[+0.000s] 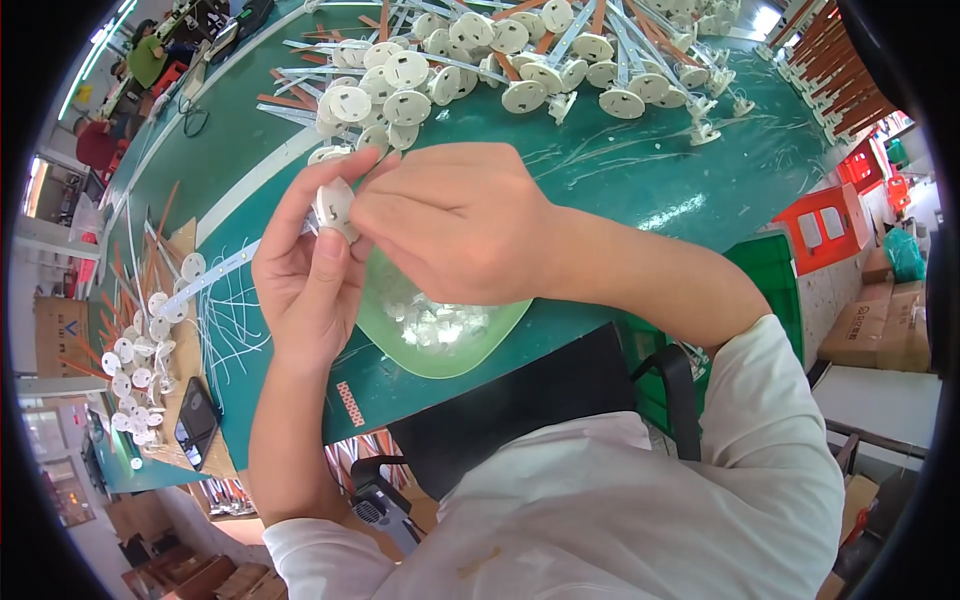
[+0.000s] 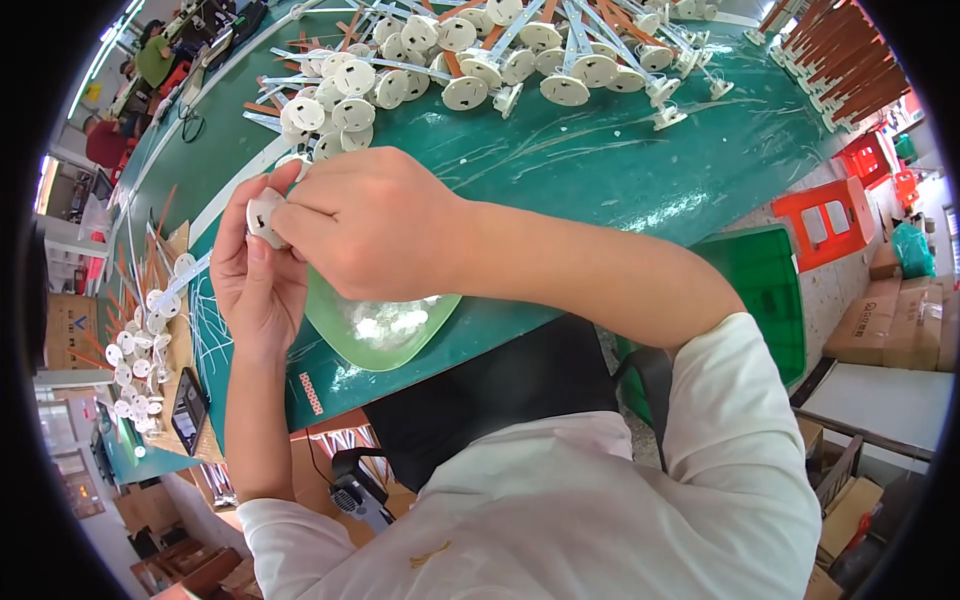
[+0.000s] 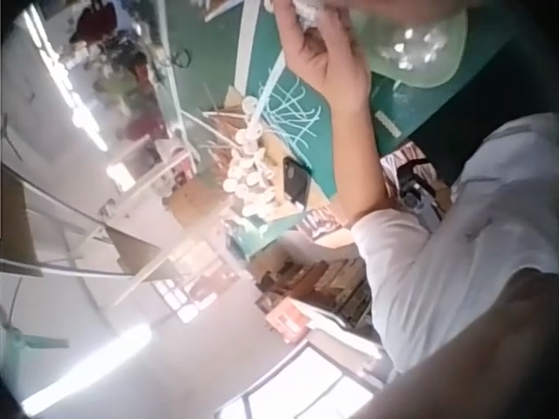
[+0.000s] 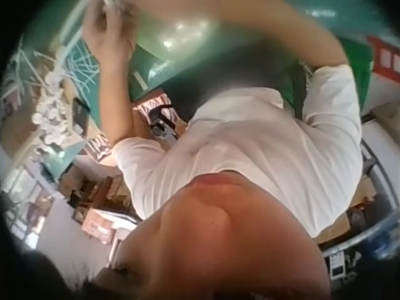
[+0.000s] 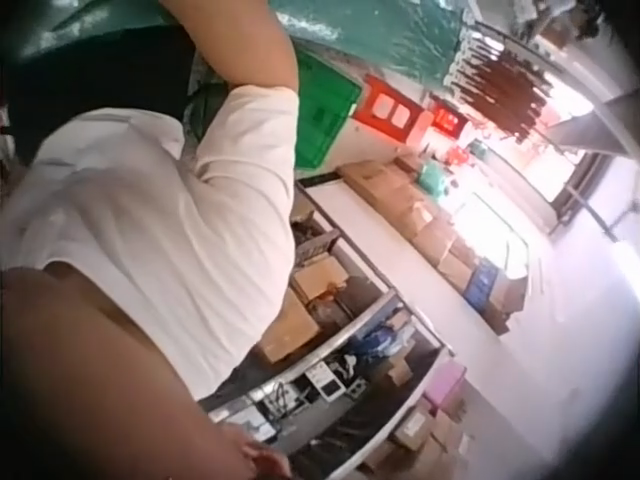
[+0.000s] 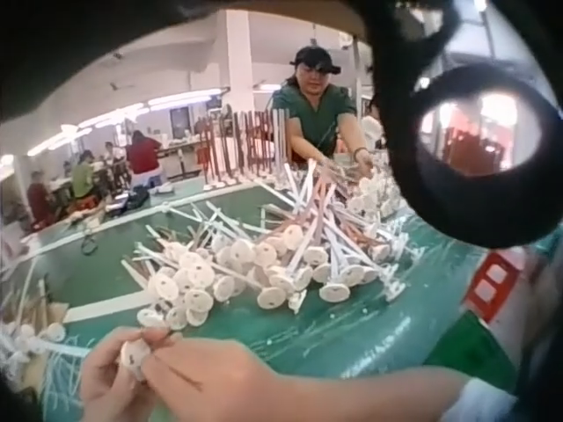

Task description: Assembling small white plastic components onto thin sticks at a factory workstation.

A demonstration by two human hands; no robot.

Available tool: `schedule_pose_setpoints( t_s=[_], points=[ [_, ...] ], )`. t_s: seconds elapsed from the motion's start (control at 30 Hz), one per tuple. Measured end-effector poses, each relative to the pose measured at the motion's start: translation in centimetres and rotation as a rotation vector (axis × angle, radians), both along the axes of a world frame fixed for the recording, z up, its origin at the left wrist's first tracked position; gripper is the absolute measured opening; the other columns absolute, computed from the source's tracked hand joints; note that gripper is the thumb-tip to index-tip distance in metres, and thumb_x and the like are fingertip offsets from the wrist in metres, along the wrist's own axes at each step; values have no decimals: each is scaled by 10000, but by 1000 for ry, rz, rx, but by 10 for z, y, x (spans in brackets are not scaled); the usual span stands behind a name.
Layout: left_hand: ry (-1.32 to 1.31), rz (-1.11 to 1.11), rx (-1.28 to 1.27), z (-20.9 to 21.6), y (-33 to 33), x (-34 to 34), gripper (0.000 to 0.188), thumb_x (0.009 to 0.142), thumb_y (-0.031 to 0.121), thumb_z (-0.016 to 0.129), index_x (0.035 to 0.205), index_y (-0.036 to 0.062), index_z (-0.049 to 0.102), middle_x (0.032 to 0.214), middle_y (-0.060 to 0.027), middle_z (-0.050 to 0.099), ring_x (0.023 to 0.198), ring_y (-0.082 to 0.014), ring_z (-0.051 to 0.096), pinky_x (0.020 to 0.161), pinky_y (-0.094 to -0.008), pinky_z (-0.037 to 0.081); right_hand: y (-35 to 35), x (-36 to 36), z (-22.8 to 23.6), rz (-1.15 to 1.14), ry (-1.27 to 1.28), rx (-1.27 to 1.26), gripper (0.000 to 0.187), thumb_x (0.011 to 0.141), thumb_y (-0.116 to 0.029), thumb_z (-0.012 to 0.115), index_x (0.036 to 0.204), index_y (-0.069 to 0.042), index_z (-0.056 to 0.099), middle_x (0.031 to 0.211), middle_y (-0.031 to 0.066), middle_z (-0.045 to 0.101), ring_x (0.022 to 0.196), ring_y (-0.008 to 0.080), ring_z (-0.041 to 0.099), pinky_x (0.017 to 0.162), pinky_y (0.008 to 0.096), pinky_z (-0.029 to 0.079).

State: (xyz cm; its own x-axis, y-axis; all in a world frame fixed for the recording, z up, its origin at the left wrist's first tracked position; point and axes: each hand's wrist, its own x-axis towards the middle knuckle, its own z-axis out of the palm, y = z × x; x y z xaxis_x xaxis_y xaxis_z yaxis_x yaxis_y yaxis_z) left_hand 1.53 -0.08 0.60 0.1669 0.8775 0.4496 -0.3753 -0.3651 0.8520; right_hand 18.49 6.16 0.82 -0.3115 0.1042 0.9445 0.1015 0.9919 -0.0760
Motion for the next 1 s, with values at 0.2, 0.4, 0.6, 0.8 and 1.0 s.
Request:
schedule_pose_setpoints(
  t_s=[0.2,0.4,0.6,0.8,1.0],
  points=[
    [99,78,54,2,-4,-3,402,998,102,550,1368,-42,485,1409,-226,501,1320,-365,496,1100,-435,405,-7,-6,3,-10,-39,-18,221,666,-15,728,878,7,669,791,94,662,669,276,675,612,343,580],
    [612,404,-76,37,12,-25,305,984,172,601,1248,21,616,1043,-77,703,856,-103,646,784,-243,493,0,-5,2,2,-98,-165,246,759,-44,752,997,-29,688,914,118,708,741,268,692,627,327,563],
    [1115,781,-361,111,1,-212,351,894,224,590,1171,15,641,910,-64,677,782,-116,624,714,-282,501,12,6,5,-110,-174,-312,207,814,-97,757,1003,-44,691,948,108,715,791,248,694,657,337,550],
    [1688,1021,-557,130,-48,-301,560,886,316,590,1417,181,477,974,-144,679,880,-236,676,772,-387,531,9,8,1,-93,-309,-305,161,806,-112,737,936,-36,682,942,123,709,828,316,682,709,389,549],
    [2289,1098,-622,128,-40,-219,527,899,349,625,1399,243,498,1161,-239,656,1041,-402,655,864,-485,532,11,9,1,-150,-388,-276,150,797,-131,739,903,-44,682,923,103,695,846,290,677,714,383,550]
  ],
)
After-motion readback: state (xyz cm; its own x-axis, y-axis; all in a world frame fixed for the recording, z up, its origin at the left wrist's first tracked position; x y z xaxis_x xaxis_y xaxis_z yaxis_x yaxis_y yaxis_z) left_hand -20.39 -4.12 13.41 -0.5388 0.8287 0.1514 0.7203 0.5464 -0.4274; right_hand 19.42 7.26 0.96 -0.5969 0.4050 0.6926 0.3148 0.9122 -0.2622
